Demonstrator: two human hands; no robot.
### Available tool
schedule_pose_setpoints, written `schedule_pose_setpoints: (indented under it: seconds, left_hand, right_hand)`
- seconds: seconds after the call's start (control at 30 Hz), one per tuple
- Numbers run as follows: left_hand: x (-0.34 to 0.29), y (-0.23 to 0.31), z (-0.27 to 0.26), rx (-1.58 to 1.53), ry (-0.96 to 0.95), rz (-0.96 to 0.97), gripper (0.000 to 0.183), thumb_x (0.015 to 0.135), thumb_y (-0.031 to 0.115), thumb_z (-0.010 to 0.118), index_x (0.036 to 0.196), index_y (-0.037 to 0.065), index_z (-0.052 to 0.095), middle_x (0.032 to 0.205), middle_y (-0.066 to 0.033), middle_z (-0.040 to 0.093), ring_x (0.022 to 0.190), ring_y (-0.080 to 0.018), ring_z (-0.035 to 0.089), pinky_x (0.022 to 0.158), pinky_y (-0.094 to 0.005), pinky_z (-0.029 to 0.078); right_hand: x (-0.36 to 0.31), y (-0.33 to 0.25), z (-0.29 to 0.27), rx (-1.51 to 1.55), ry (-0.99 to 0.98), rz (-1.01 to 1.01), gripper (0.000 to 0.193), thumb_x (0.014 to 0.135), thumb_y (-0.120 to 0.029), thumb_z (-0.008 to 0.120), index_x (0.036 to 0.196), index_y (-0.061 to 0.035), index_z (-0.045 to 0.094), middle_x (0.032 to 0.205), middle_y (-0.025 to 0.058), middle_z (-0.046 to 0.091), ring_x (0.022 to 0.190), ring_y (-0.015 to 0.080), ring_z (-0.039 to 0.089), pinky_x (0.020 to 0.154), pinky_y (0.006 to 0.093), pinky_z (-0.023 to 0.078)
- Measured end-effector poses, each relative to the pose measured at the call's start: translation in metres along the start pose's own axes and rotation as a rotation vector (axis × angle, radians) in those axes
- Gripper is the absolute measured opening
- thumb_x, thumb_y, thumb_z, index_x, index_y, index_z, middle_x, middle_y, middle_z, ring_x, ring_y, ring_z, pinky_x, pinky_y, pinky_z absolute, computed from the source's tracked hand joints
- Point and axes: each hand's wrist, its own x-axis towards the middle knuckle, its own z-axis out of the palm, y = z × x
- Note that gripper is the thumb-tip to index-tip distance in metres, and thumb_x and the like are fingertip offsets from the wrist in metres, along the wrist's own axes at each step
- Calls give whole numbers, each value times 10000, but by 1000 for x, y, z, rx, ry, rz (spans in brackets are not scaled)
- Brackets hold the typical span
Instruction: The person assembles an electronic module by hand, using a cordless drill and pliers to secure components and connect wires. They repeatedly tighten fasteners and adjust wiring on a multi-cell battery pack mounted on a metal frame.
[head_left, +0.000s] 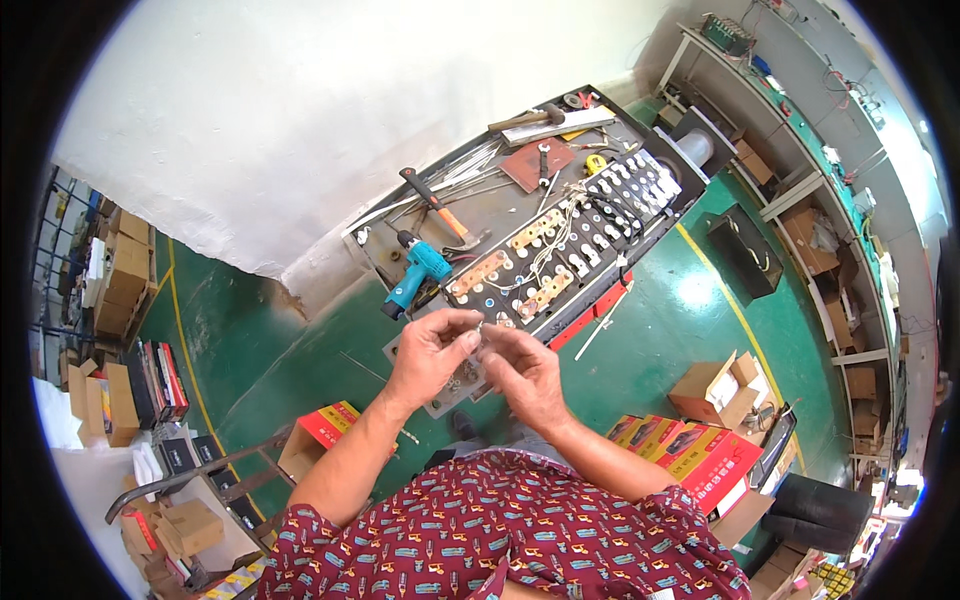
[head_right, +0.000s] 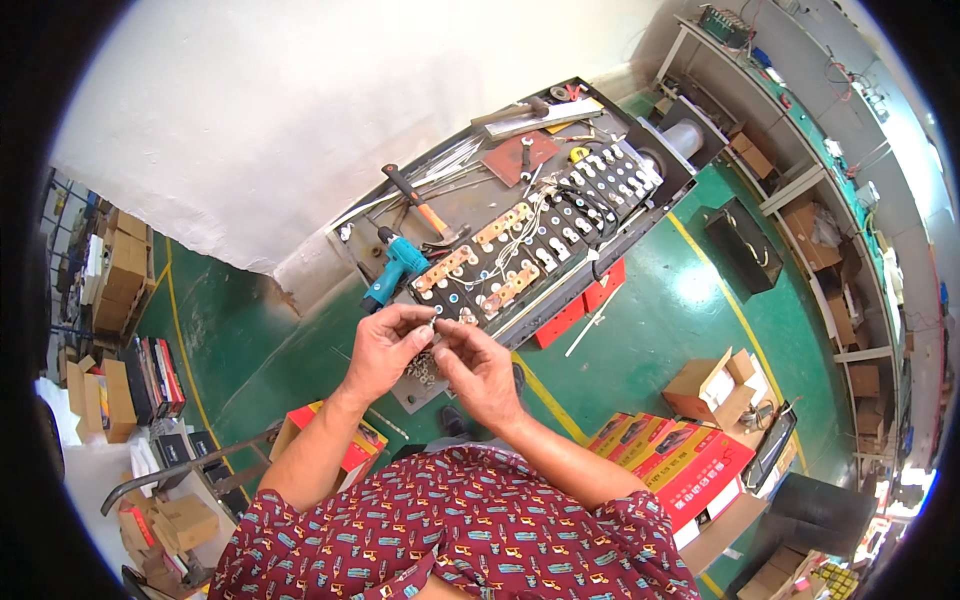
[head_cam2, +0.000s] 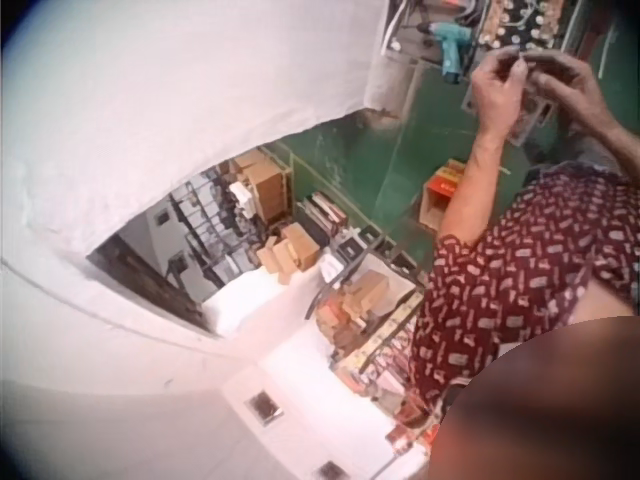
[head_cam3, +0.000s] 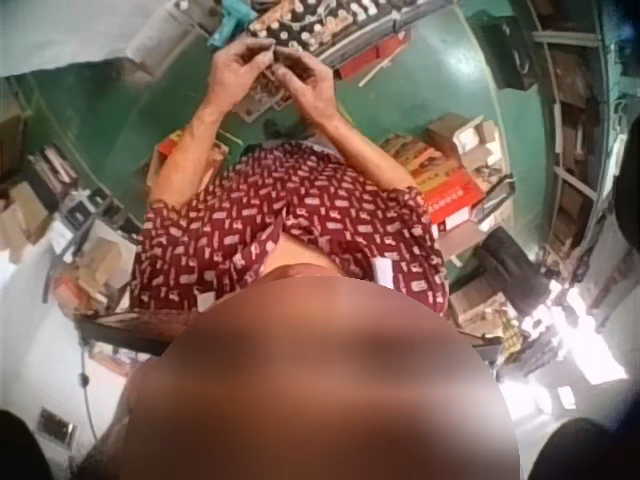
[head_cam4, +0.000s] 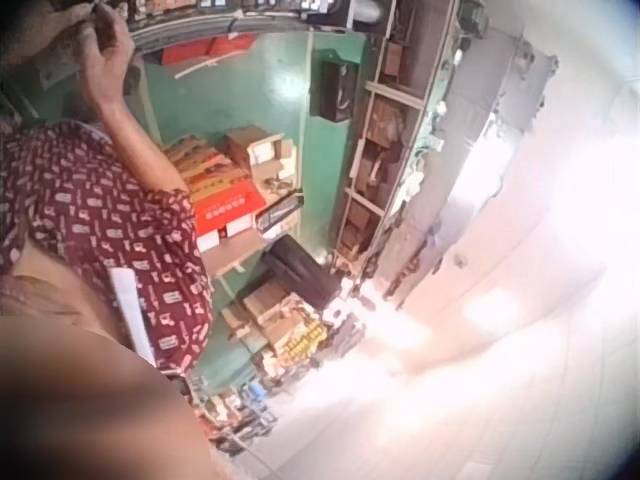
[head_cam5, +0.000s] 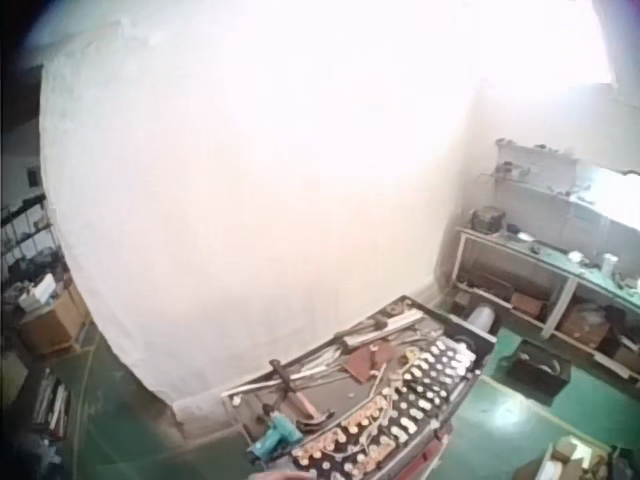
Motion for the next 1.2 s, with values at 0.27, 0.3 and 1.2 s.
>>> schedule_pose_setpoints:
  seconds: [0.27, 0.3, 1.2]
  left_hand:
    - [117, 18, 5, 404, -99, 42, 217, 983, 47, 625, 1177, -26, 687, 954, -41, 721, 870, -87, 646, 784, -265, 536]
    - [127, 22, 4, 474, -127, 40, 224, 975, 51, 623, 1176, -24, 688, 937, -46, 722, 863, -90, 647, 775, -273, 537]
    - [212, -12, 8, 662, -357, -289, 44, 869, 4, 697, 876, -21, 661, 781, -41, 671, 696, -98, 623, 626, -276, 518]
  right_hand:
    - [131, -57, -104, -874, -113, -512, 261, 832, -44, 741, 1088, -94, 749, 1060, 67, 720, 931, 243, 675, 836, 373, 540]
    - [150, -64, -114, -1008, -163, -660, 242, 820, -68, 754, 1058, -112, 760, 1083, 58, 718, 981, 284, 660, 882, 410, 522]
    - [217, -47, -140, -1387, -513, -559, 93, 859, -159, 738, 941, -178, 777, 1050, -77, 722, 1101, 179, 595, 980, 432, 380]
